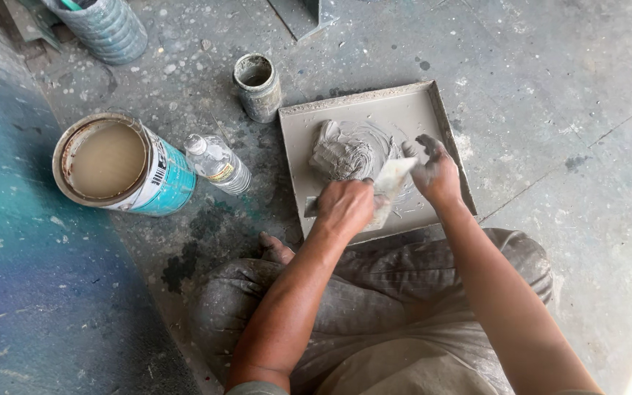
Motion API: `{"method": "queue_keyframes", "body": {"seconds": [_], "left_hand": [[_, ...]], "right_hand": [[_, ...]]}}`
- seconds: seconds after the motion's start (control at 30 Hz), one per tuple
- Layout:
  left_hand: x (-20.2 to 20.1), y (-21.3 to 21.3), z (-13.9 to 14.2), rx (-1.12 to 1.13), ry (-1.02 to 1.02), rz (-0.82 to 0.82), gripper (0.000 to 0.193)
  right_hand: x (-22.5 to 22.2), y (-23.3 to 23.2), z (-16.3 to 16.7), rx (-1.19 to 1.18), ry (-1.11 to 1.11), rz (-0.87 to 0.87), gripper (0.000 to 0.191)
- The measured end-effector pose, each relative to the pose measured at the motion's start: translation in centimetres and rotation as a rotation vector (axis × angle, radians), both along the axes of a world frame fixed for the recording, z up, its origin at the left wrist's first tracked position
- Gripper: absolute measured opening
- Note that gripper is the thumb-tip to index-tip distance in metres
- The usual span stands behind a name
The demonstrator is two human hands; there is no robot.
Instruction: The person mixes a gray paste in a metal tray using their hands and a small trowel. They knead and fold the material repeatedly, then scrape it with the trowel to consolidate it into a single mass.
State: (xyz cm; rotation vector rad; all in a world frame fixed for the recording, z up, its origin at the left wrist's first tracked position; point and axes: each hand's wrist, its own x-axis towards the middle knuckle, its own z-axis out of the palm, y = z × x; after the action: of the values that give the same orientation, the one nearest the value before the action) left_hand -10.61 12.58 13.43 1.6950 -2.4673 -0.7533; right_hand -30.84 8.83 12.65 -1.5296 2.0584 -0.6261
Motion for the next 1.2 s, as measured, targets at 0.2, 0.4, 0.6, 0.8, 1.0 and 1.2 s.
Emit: {"method": "queue_keyframes", "body": {"seconds": [0.2, 0.4, 0.6, 0.8, 1.0, 1.2], "left_hand": [[1.5, -0.7, 0.3, -0.054, 0.012, 0.106, 0.031], [0.5, 0.0, -0.1, -0.045, 0.006, -0.008, 0.024], [1.6, -0.7, 0.2, 0.084, -0.058, 0.076, 0.044], [2.1, -0.7, 2.5, 0.157, 0.082, 0.079, 0.056], [2.2, -0.6, 1.7, 0.122, 0.076, 0.118, 0.055], [3.9, -1.4, 0.4, 0.101, 0.043, 0.210, 0.032]], "right_hand": [[0.8, 2.2, 2.1, -0.037, 0.198, 0.102, 0.078], [0.6, 0.7, 2.4, -0.342, 0.642, 0.311, 0.086], [0.8, 1.1, 2.9, -0.215, 0.620, 0.363, 0.088], [1.7, 0.1, 3.3, -0.347, 0.997, 0.566, 0.075], [5.6, 0.1, 4.0, -0.003, 1.232, 0.849, 0.098], [5.7, 0.4, 6.4, -0.044, 0.941, 0.758, 0.102]]}}
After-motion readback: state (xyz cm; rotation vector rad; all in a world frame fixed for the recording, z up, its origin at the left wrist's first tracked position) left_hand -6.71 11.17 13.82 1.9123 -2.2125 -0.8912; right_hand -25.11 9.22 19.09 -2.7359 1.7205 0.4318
